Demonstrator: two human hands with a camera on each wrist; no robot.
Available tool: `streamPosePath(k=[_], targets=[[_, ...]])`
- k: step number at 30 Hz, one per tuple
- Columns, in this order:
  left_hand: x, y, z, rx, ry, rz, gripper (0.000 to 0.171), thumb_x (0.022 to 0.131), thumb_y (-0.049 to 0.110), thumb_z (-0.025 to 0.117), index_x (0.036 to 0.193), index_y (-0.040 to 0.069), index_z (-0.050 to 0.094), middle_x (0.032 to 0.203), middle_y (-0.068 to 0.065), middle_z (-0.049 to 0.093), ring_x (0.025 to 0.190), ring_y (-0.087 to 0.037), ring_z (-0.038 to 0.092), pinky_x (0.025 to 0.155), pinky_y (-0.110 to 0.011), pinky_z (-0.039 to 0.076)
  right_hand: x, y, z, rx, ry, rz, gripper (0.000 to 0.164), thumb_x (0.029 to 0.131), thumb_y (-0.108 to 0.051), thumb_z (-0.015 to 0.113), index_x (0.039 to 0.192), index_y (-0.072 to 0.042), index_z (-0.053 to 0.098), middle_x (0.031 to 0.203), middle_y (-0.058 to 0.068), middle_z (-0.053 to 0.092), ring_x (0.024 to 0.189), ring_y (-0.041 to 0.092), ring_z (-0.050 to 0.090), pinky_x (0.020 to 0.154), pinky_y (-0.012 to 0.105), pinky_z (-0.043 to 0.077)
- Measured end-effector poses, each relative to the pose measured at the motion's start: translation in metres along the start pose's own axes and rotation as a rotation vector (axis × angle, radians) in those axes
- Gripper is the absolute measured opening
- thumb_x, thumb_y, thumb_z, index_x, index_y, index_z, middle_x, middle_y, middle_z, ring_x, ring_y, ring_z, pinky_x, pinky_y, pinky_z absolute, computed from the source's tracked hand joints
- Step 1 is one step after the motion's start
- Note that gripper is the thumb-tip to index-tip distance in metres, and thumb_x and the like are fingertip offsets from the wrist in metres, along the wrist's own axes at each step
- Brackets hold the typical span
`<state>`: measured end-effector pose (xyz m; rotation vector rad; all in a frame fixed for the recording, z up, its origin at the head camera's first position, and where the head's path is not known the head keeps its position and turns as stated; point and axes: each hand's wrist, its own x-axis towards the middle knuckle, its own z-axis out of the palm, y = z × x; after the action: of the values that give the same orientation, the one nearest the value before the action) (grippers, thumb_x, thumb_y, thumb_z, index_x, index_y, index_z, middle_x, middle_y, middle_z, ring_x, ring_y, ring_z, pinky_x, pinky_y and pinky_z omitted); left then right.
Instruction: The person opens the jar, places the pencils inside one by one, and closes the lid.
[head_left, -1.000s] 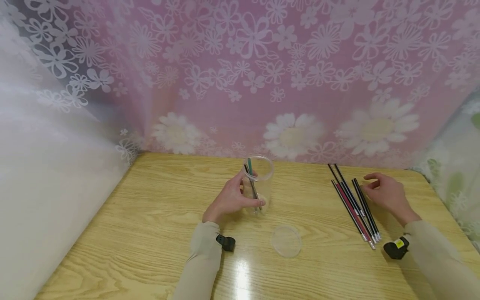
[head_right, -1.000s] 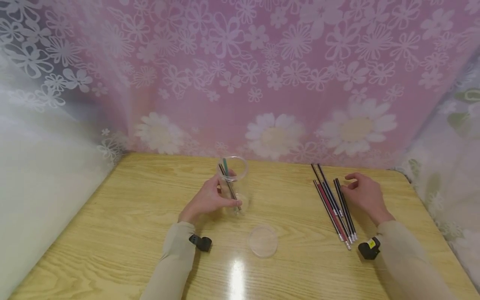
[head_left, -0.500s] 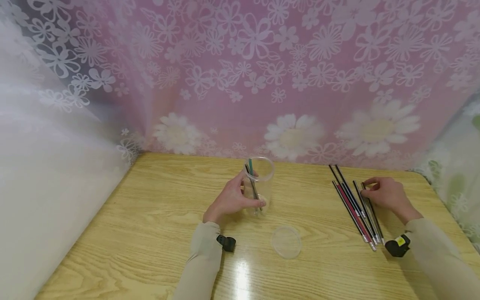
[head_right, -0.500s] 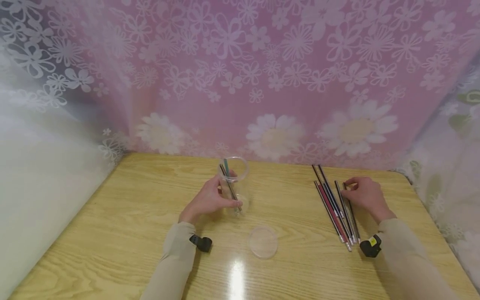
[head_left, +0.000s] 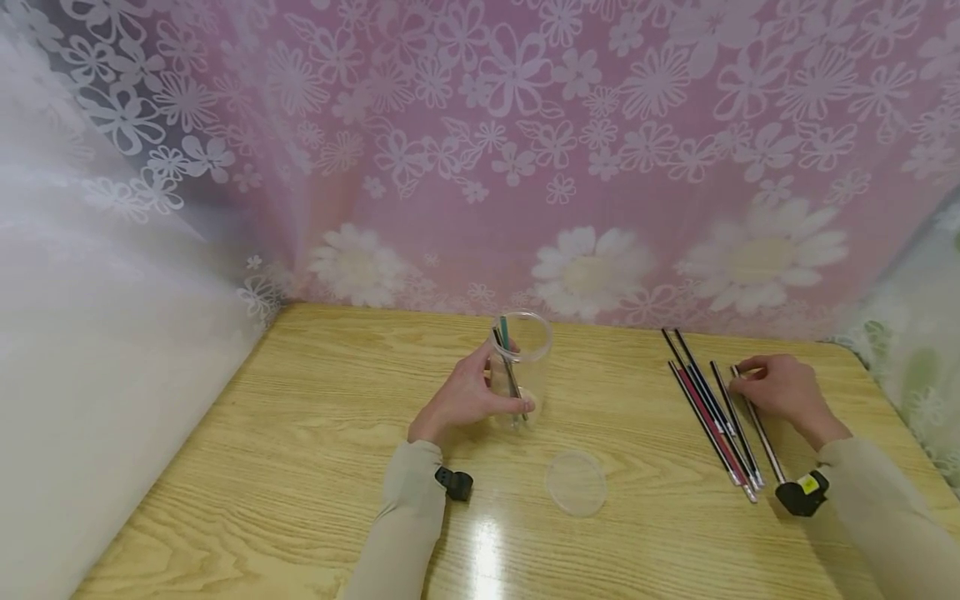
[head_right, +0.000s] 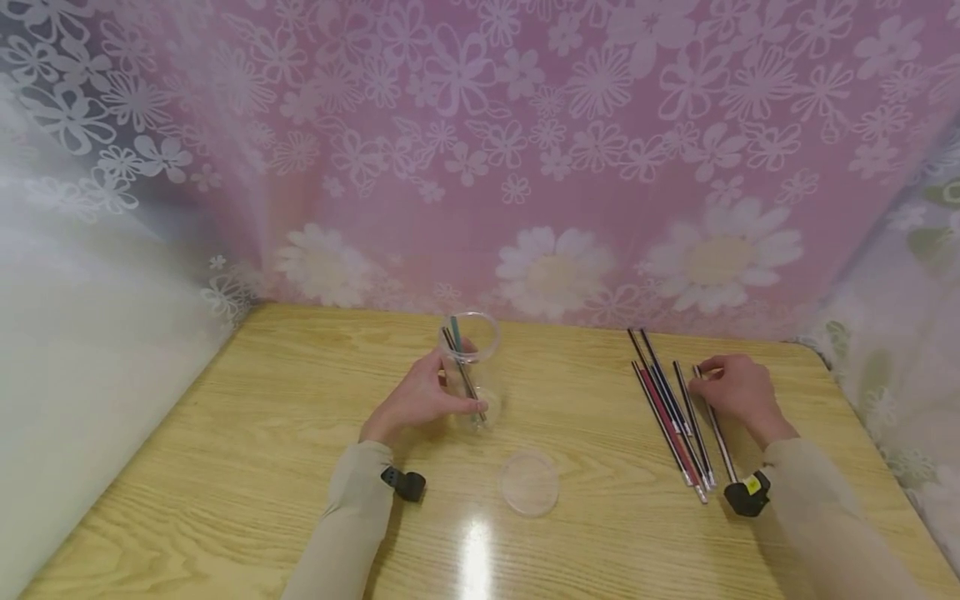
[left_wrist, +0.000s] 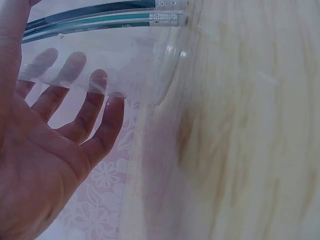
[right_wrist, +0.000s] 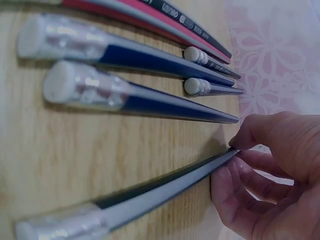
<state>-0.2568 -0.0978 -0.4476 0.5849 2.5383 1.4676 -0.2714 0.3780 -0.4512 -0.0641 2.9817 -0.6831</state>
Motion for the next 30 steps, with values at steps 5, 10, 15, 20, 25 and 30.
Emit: streamPosePath(k=[5,10,15,20,25,30], targets=[[0.001,-0.001,0.0,0.011,-0.001,0.006,0.079,0.078,0.041,0.09,0.144,0.027,0.049,0.126,-0.006,0.062,0.107,-0.019,0.058,0.089,-0.042,0.051,-0.008,-0.003,-0.004,0.073,0.035,0.019,0.055,0.099,-0.028,0.064,0.129,0.018,0.056,0.107,0.036,0.069,0.066,0.019,0.069,0.059,0.037,0.056],[0.002,-0.001,0.0,0.01,-0.003,0.011,0.076,0.078,0.041,0.089,0.141,0.03,0.049,0.132,-0.009,0.062,0.105,-0.02,0.06,0.084,-0.042,0.051,-0.015,-0.01,-0.014,0.189,0.073,0.037,0.057,0.103,-0.025,0.06,0.135,0.02,0.048,0.108,0.039,0.065,0.064,0.015,0.069,0.06,0.037,0.06],[0.003,-0.003,0.0,0.019,0.001,0.015,0.076,0.078,0.042,0.089,0.141,0.029,0.05,0.128,-0.007,0.062,0.103,-0.02,0.059,0.082,-0.041,0.051,-0.021,-0.017,-0.021,0.264,0.18,0.053,0.055,0.103,-0.024,0.06,0.138,0.016,0.045,0.104,0.031,0.063,0.06,0.008,0.066,0.058,0.034,0.06],[0.002,-0.003,0.0,0.018,0.003,0.019,0.078,0.078,0.041,0.089,0.143,0.026,0.049,0.132,-0.01,0.062,0.107,-0.021,0.059,0.086,-0.043,0.051,-0.027,-0.028,-0.027,0.347,0.253,0.075,0.054,0.102,-0.027,0.06,0.138,0.009,0.043,0.097,0.008,0.06,0.059,0.008,0.067,0.058,0.032,0.059],[0.002,-0.003,0.001,0.014,0.004,0.011,0.074,0.077,0.041,0.09,0.139,0.032,0.05,0.134,-0.01,0.061,0.112,-0.02,0.059,0.09,-0.045,0.052,-0.035,-0.04,-0.036,0.436,0.291,0.081,0.029,0.101,-0.024,0.062,0.124,-0.011,0.05,0.086,-0.018,0.054,0.06,0.006,0.066,0.057,0.027,0.058],[0.001,-0.002,0.001,0.011,0.001,0.009,0.072,0.077,0.041,0.09,0.137,0.035,0.051,0.135,-0.01,0.061,0.114,-0.021,0.058,0.09,-0.045,0.052,-0.038,-0.049,-0.041,0.548,0.352,0.073,0.024,0.099,-0.016,0.063,0.11,-0.03,0.047,0.084,-0.02,0.054,0.063,-0.002,0.063,0.055,0.022,0.057]])
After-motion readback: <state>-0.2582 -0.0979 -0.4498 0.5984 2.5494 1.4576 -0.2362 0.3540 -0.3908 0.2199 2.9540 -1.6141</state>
